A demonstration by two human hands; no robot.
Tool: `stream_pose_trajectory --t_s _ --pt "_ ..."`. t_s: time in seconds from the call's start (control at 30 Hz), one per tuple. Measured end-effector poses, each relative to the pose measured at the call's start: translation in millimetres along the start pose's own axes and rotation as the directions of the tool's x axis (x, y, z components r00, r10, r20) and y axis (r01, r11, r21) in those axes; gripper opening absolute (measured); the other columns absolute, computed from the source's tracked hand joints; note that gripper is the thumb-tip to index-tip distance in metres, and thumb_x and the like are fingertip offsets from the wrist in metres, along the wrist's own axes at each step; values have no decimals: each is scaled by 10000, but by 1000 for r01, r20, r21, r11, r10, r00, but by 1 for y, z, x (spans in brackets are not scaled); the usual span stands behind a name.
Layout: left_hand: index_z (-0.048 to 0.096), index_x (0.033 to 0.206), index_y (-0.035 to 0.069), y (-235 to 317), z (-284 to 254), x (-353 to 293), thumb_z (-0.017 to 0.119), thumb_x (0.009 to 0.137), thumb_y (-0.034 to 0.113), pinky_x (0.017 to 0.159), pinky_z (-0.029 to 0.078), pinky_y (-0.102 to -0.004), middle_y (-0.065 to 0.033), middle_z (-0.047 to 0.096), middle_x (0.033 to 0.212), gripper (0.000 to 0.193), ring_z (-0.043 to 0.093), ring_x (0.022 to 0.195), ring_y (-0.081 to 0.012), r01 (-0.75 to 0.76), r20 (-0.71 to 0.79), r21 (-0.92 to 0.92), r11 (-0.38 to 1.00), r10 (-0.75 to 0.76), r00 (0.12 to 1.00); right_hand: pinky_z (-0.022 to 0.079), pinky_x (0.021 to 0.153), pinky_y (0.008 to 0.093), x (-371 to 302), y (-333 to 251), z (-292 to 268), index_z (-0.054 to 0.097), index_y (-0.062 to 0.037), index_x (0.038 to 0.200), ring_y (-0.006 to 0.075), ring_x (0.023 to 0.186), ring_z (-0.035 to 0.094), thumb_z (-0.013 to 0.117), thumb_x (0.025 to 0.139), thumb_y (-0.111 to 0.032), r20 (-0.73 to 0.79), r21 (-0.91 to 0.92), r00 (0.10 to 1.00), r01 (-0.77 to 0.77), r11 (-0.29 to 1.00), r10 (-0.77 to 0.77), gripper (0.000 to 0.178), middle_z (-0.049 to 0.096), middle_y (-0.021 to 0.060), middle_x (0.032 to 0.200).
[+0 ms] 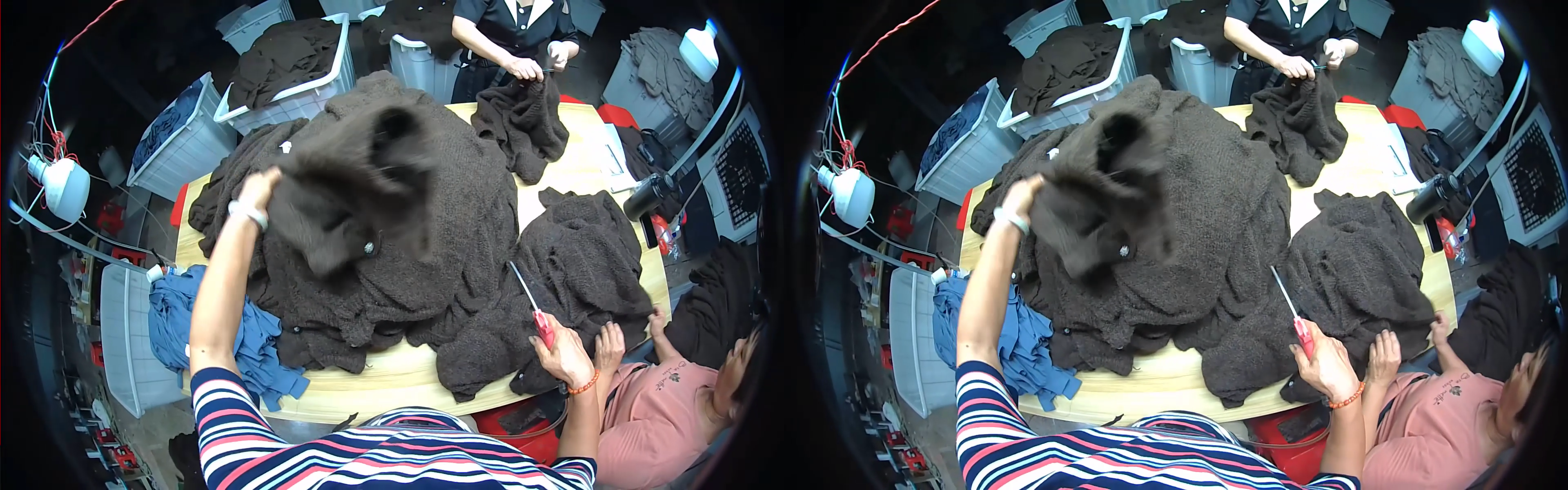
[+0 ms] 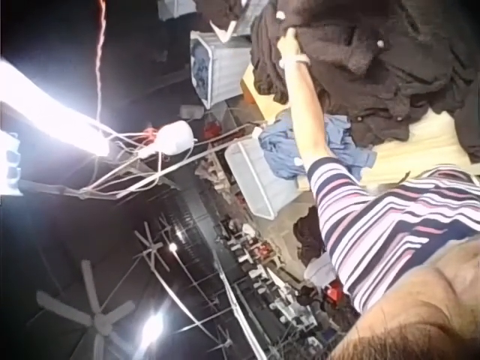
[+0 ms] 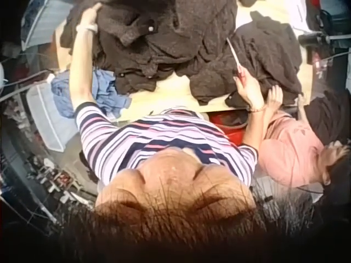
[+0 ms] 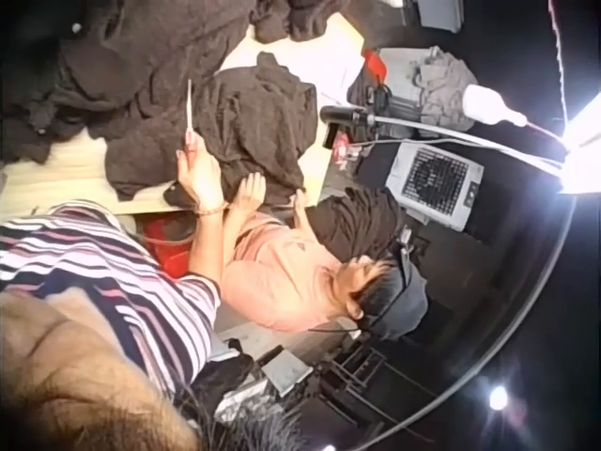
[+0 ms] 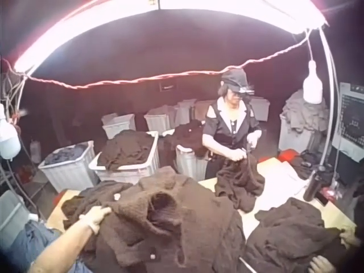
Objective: Trimming loose threads from a brown fleece fabric item using a pair of scissors.
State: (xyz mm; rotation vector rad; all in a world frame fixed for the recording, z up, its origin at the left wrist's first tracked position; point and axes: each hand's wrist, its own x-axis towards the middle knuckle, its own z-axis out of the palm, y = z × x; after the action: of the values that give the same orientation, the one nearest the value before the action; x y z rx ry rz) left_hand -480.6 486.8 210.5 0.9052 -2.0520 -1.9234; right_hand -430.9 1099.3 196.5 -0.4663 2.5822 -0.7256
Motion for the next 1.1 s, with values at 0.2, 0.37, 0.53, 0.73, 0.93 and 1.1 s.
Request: stream_pose_trajectory --t_s 0.2,0.37,0.53,0.73,0.93,1.1 --pt "354 1475 46 31 67 -87 675 646 50 1161 250 -425 -234 327 1504 889 262 1427 -389 -746 457 656 119 723 518 507 791 466 23 -30 3 513 -33 1254 439 928 631 645 862 -152 26 3 996 86 996 -86 430 650 248 960" --pt "647 1156 144 54 117 -96 618 716 17 947 452 -431 -101 608 1081 459 587 1081 -305 -829 821 540 -146 307 481 509 795 458 30 -44 11 520 -34 1249 426 930 640 647 862 -150 52 31 991 119 992 -120 424 656 240 949" --pt "682 1048 3 124 64 -6 457 630 -148 880 511 -318 -164 711 1004 498 679 979 -263 -739 299 606 295 776 555 518 799 437 37 -52 10 536 -30 1233 419 945 644 641 862 -115 8 62 986 168 984 -169 395 655 227 1011" --pt "560 1259 21 97 28 -16 716 828 285 967 438 -440 -205 572 1212 530 541 1098 -353 -491 -170 807 328 925 339 524 741 476 47 -40 10 512 -63 1256 428 849 653 644 869 -146 -35 81 988 153 985 -151 417 661 246 871" --pt "548 1301 82 -10 116 -169 818 691 193 960 445 -451 -179 540 1229 676 528 1116 -362 -688 553 714 133 496 670 523 746 430 65 -62 10 515 -51 1259 411 845 656 647 866 -113 22 76 982 186 980 -189 420 647 219 884" --pt "637 1022 5 -34 75 -183 672 657 -51 733 530 -386 -147 635 862 371 650 832 -362 -756 606 404 514 469 643 536 685 413 72 -91 5 515 -26 1249 402 804 668 669 847 -80 -5 128 926 376 918 -378 435 667 206 900"
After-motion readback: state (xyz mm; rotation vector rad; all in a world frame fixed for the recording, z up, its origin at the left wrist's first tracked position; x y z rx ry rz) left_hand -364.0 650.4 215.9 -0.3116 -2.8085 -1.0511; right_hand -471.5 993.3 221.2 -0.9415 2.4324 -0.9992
